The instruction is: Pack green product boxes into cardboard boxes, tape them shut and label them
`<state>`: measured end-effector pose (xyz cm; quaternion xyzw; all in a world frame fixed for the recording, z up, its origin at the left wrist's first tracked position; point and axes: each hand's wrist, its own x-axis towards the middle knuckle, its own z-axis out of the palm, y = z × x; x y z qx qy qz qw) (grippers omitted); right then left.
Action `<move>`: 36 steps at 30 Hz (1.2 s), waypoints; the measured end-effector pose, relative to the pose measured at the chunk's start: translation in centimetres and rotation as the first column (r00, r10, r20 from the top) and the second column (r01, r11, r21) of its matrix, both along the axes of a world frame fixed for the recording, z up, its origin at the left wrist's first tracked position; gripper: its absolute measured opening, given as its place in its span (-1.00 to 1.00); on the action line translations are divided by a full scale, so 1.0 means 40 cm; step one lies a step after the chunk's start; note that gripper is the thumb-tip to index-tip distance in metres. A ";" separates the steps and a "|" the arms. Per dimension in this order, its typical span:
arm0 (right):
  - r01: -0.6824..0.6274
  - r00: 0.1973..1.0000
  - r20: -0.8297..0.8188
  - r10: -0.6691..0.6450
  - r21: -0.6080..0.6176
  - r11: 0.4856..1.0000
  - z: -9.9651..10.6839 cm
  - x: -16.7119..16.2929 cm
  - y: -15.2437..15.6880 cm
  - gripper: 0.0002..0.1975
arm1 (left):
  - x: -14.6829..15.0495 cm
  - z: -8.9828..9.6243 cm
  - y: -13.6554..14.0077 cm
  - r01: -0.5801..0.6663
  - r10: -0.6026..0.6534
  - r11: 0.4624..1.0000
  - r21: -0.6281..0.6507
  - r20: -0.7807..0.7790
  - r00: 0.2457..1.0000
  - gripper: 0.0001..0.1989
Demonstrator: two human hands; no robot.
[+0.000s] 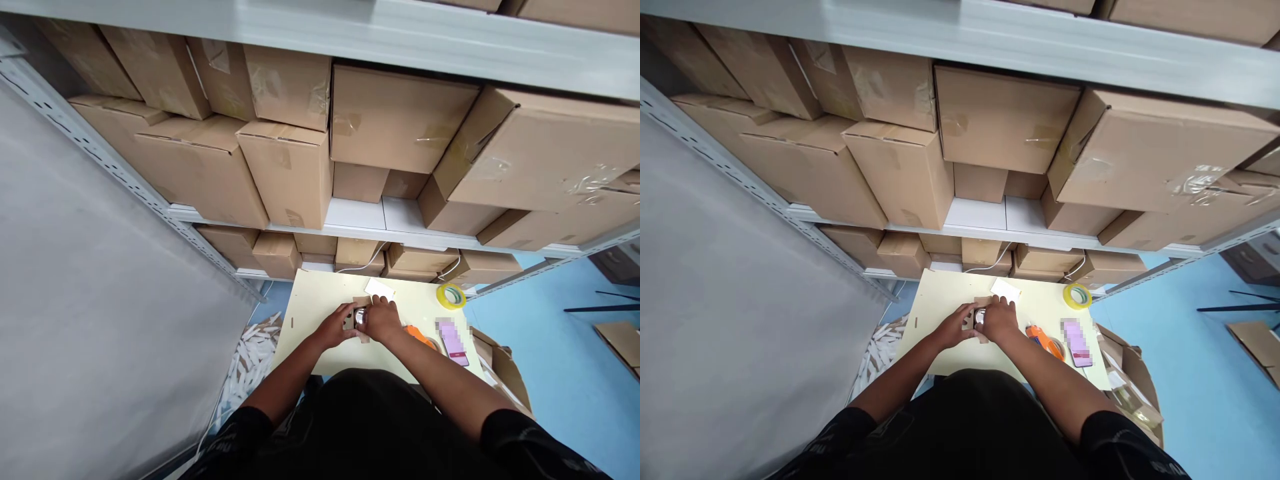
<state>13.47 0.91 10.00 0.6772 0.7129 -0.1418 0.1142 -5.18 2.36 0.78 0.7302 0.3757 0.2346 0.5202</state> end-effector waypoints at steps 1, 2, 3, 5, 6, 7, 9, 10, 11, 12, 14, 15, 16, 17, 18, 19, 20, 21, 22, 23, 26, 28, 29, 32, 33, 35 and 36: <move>0.008 1.000 0.023 -0.007 -0.027 1.000 0.000 -0.009 0.010 -0.50 | 0.000 -0.002 0.001 0.001 -0.001 1.000 0.002 0.000 1.000 -0.10; 0.018 0.999 0.043 -0.016 -0.052 0.998 0.001 -0.018 0.021 -0.50 | 0.000 -0.004 0.003 0.003 -0.003 1.000 0.004 -0.002 1.000 -0.09; 0.033 0.998 0.060 -0.028 -0.075 0.997 0.002 -0.027 0.031 -0.50 | 0.000 -0.005 0.006 0.007 -0.007 1.000 0.006 -0.006 1.000 -0.08; 0.058 0.995 0.081 -0.051 -0.088 0.994 0.003 -0.041 0.044 -0.50 | -0.002 -0.005 0.014 0.015 -0.015 1.000 0.008 -0.016 1.000 -0.08; 0.063 0.995 0.080 -0.058 -0.072 0.995 0.002 -0.044 0.046 -0.50 | -0.003 -0.004 0.018 0.018 -0.018 1.000 0.011 -0.020 1.000 -0.08; 0.064 0.995 0.073 -0.061 -0.046 0.997 0.000 -0.046 0.045 -0.51 | -0.004 -0.003 0.022 0.023 -0.023 1.000 0.014 -0.026 0.999 -0.07; 0.062 0.997 0.041 -0.063 0.025 0.998 -0.008 -0.042 0.033 -0.51 | -0.006 -0.001 0.027 0.033 -0.032 0.999 0.027 -0.041 0.999 -0.06; 0.065 0.998 0.022 -0.067 0.060 0.996 -0.012 -0.039 0.024 -0.52 | -0.007 0.001 0.029 0.038 -0.036 0.999 0.037 -0.052 0.998 -0.04; 0.074 0.997 0.005 -0.075 0.091 0.993 -0.015 -0.034 0.015 -0.52 | -0.006 0.003 0.030 0.043 -0.039 0.998 0.047 -0.066 0.997 -0.04; 0.085 0.996 -0.012 -0.084 0.121 0.989 -0.016 -0.031 0.005 -0.53 | -0.006 0.005 0.030 0.044 -0.039 0.998 0.055 -0.079 0.996 -0.03; 0.095 0.995 -0.050 -0.086 0.196 0.976 -0.009 -0.025 -0.009 -0.54 | -0.004 0.013 0.029 0.040 -0.033 0.997 0.065 -0.097 0.995 -0.04; 0.099 0.994 -0.077 -0.083 0.234 0.967 0.001 -0.022 -0.012 -0.55 | -0.002 0.017 0.029 0.035 -0.029 0.997 0.065 -0.100 0.995 -0.04; 0.113 0.990 -0.113 -0.086 0.262 0.958 0.015 -0.019 -0.013 -0.57 | -0.001 0.022 0.029 0.029 -0.023 0.998 0.061 -0.098 0.995 -0.06; 0.137 0.983 -0.158 -0.095 0.276 0.951 0.034 -0.015 -0.012 -0.59 | 0.001 0.027 0.029 0.022 -0.017 0.998 0.055 -0.095 0.995 -0.07; 0.170 0.970 -0.214 -0.112 0.276 0.946 0.056 -0.008 -0.008 -0.62 | 0.002 0.031 0.029 0.012 -0.008 0.999 0.048 -0.092 0.996 -0.09; 0.206 0.952 -0.278 -0.131 0.261 0.943 0.081 0.003 -0.002 -0.65 | 0.004 0.035 0.029 -0.002 0.006 0.999 0.040 -0.088 0.996 -0.11; 0.238 0.927 -0.345 -0.147 0.239 0.941 0.107 0.016 0.006 -0.69 | 0.004 0.039 0.029 -0.018 0.021 0.999 0.033 -0.085 0.996 -0.12; 0.263 0.898 -0.412 -0.155 0.221 0.939 0.135 0.032 0.015 -0.71 | 0.005 0.042 0.028 -0.034 0.036 0.999 0.027 -0.081 0.996 -0.14; 0.280 0.865 -0.478 -0.154 0.205 0.938 0.163 0.050 0.025 -0.71 | 0.005 0.046 0.028 -0.049 0.051 0.999 0.023 -0.078 0.996 -0.15; 0.296 0.828 -0.541 -0.149 0.195 0.935 0.190 0.069 0.035 -0.71 | 0.004 0.051 0.027 -0.062 0.064 0.998 0.022 -0.077 0.995 -0.15; 0.322 0.717 -0.692 -0.085 0.220 0.921 0.264 0.120 0.064 -0.75 | -0.001 0.083 0.021 -0.067 0.071 0.997 0.048 -0.088 0.994 -0.12; 0.326 0.643 -0.765 -0.017 0.254 0.911 0.301 0.140 0.084 -0.79 | -0.003 0.128 0.016 -0.079 0.086 0.994 0.080 -0.078 0.993 -0.02; 0.332 0.603 -0.798 0.010 0.262 0.906 0.316 0.145 0.096 -0.81 | -0.003 0.157 0.015 -0.096 0.100 0.991 0.088 -0.047 0.994 0.04; 0.405 0.459 -0.888 0.023 0.232 0.884 0.346 0.151 0.137 -0.78 | 0.014 0.257 0.010 -0.131 0.129 0.991 -0.001 0.162 0.978 0.14; 0.442 0.404 -0.915 0.005 0.201 0.874 0.352 0.152 0.151 -0.74 | 0.026 0.290 0.009 -0.131 0.141 0.990 -0.056 0.236 0.962 0.13; 0.478 0.279 -0.959 -0.050 0.094 0.873 0.362 0.156 0.177 -0.62 | 0.055 0.344 0.006 -0.153 0.203 0.974 -0.167 0.344 0.917 0.04; 0.465 0.201 -0.977 -0.078 0.025 0.885 0.364 0.159 0.185 -0.56 | 0.071 0.364 0.004 -0.174 0.252 0.958 -0.227 0.382 0.889 -0.02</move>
